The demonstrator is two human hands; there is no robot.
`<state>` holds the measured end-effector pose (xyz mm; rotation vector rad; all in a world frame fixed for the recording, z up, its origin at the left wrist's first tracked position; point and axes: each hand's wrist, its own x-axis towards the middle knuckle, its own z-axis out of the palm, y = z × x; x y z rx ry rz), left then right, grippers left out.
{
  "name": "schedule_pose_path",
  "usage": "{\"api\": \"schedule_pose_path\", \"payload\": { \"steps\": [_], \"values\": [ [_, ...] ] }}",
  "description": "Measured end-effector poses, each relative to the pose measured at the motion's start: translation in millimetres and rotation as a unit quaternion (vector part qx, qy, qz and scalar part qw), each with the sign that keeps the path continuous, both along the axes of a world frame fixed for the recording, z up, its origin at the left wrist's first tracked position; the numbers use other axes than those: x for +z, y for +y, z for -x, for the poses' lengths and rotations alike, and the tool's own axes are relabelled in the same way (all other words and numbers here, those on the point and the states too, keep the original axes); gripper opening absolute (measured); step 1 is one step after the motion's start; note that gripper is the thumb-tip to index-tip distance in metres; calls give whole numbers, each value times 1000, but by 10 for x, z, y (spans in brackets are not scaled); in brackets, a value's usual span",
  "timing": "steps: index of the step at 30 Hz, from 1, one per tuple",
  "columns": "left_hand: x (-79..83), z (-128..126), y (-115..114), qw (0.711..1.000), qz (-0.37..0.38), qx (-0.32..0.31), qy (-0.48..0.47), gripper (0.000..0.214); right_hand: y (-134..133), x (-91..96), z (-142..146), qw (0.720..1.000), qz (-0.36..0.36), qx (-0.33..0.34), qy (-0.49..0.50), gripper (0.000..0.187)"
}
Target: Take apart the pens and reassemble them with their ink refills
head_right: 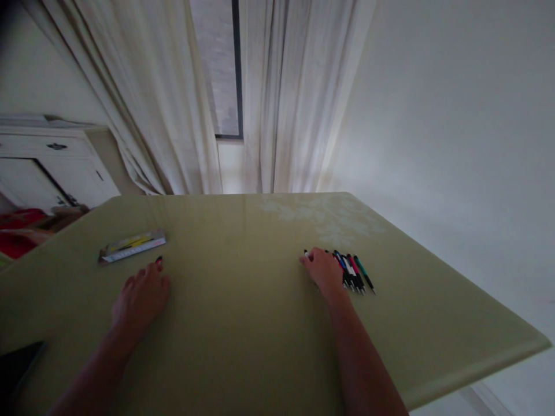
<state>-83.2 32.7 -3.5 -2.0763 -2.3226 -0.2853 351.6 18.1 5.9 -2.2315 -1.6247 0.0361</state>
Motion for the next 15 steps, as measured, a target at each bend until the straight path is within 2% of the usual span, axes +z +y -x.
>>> {"api": "schedule_pose_path", "payload": {
  "steps": [4, 10, 13, 15],
  "values": [
    [32, 12, -15, 1000, -12, 17, -14, 37, -27, -76, -110, 997, 37, -39, -49, 18],
    [17, 132, 43, 998, -10, 36, -43, 30, -38, -61, -246, 996, 15, -72, -45, 13],
    [16, 62, 83, 987, -24, -27, -159, 23, 5, -18, -139, 998, -25, -48, -13, 13],
    [17, -103, 57, 954, -34, -106, -279, 23, 17, 21, 86, 996, -78, 15, 49, 19]
  ]
}}
